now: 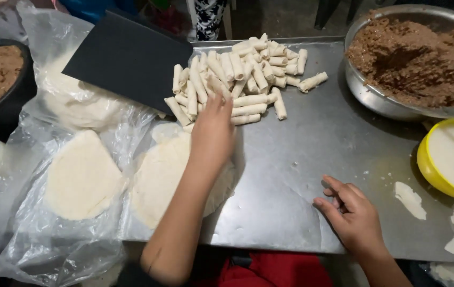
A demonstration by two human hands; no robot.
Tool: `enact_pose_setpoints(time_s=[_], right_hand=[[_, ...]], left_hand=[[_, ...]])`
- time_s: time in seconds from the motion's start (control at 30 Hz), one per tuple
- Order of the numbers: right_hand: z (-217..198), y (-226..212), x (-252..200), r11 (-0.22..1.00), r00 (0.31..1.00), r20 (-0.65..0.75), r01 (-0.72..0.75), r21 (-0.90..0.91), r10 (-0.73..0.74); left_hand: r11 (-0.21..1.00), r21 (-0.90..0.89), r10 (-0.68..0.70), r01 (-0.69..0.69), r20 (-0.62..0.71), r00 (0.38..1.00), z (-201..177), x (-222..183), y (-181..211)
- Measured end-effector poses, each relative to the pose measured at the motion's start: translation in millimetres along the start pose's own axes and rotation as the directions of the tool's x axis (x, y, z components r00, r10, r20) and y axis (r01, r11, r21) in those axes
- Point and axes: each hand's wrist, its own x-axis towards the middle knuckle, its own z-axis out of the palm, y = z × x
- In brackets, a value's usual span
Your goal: Rolling lumpia by placing meat filling on thin wrappers and folding them into cylinders on a metal prep table.
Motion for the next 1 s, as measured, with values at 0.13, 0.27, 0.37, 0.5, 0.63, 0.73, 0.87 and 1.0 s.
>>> enact_pose_setpoints(time_s=[0.13, 0.27, 0.37, 0.5, 0.63, 0.73, 0.87, 1.0], right_hand=[[1.3, -2.0, 3.2, 0.999, 1.0, 0.01, 0.029, -0.015, -0.029], [2.7, -8.9, 2.5, 0.987, 0.997, 0.023, 0.081, -0.138, -0.078], [16.6, -3.3, -0.5, 0.957, 0.954, -0.075, 0.29, -0.008, -0.289], [13.3, -31.9, -10.6, 0.962, 0.965, 0.211, 0.1, 0.252, -0.156], [5.7, -11.8, -8.0, 0.889, 0.885, 0.439, -0.068, 0.452, -0.156], [-2.9, 1.7, 0.5, 0.813, 0.914, 0.395, -0.299, 0.499, 0.094], [-18.5, 26.1, 7.4, 0.99, 0.985, 0.113, -0.123, -0.07, 0.131], [-43.2, 17.1, -11.9, 0.965, 0.974, 0.013, -0.226, 0.129, 0.227]], left_hand=[[0.984, 0.043, -0.179, 0.174, 0.188, 0.966, -17.6, -120.6, -9.3], [0.978, -0.063, -0.197, 0.197, 0.002, 0.98, -1.3, -187.5, -31.5], [0.888, -0.429, -0.167, 0.165, 0.034, 0.985, -22.7, -173.3, 1.2], [0.359, -0.811, -0.16, 0.461, 0.434, 0.887, -90.1, -133.2, 80.5], [-0.068, -0.845, -0.209, 0.531, 0.533, 0.82, -59.9, -98.2, 72.8], [0.098, -0.824, -0.351, 0.558, 0.496, 0.794, -26.2, -85.3, 44.3], [0.677, -0.621, -0.315, 0.395, 0.241, 0.918, -29.0, -106.7, 17.8], [0.964, -0.141, -0.19, 0.226, 0.23, 0.954, -35.5, -138.2, -1.1]])
